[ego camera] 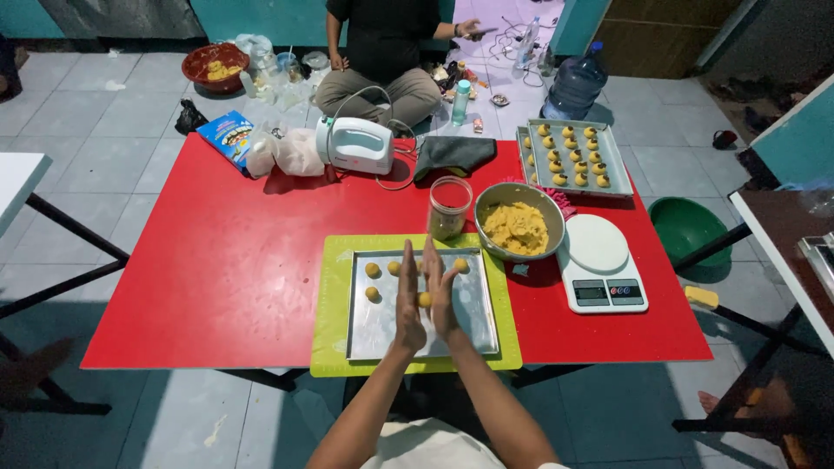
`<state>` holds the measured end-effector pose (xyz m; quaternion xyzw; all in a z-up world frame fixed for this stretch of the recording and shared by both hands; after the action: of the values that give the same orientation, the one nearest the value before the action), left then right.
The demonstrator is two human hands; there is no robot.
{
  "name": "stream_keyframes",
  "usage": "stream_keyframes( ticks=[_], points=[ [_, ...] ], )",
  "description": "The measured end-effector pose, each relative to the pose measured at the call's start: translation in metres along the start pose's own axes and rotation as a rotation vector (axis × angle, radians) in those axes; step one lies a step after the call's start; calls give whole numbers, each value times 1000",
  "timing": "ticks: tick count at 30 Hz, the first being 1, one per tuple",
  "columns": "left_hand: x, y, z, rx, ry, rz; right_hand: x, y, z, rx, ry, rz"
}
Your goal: Rolling small portions of dough into balls and arranging them on a baking sheet.
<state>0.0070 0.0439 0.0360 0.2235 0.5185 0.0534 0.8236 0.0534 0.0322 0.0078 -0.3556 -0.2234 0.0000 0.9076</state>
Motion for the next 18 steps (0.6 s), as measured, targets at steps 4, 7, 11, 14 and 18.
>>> stream_keyframes(
  ticks=[4, 7, 11, 14, 18],
  points=[
    [17, -8, 2, -7, -71, -61, 3, 1, 1, -5, 3, -1],
    [11, -11, 5, -4, -69, -92, 12, 5, 8, -4, 13, 10],
    [-3, 4, -4, -61, -31, -42, -8, -1, -3, 0, 24, 6],
    [-7, 2, 0, -71, -41, -111, -9, -2, -7, -2, 27, 16],
    [2, -3, 2, -57, -41, -38, 5, 3, 5, 0, 45, 25]
  ],
)
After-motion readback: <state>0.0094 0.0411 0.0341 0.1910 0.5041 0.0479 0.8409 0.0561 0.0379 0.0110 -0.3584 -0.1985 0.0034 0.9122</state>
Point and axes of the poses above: each hand's wrist, its own y-axis towards the middle knuckle, its own z-axis out of the palm, x = y × z, the point moved 5 cm from there along y, towards the middle knuckle, and after that the axes turned 15 degrees about -x, right-handed, at the moved point
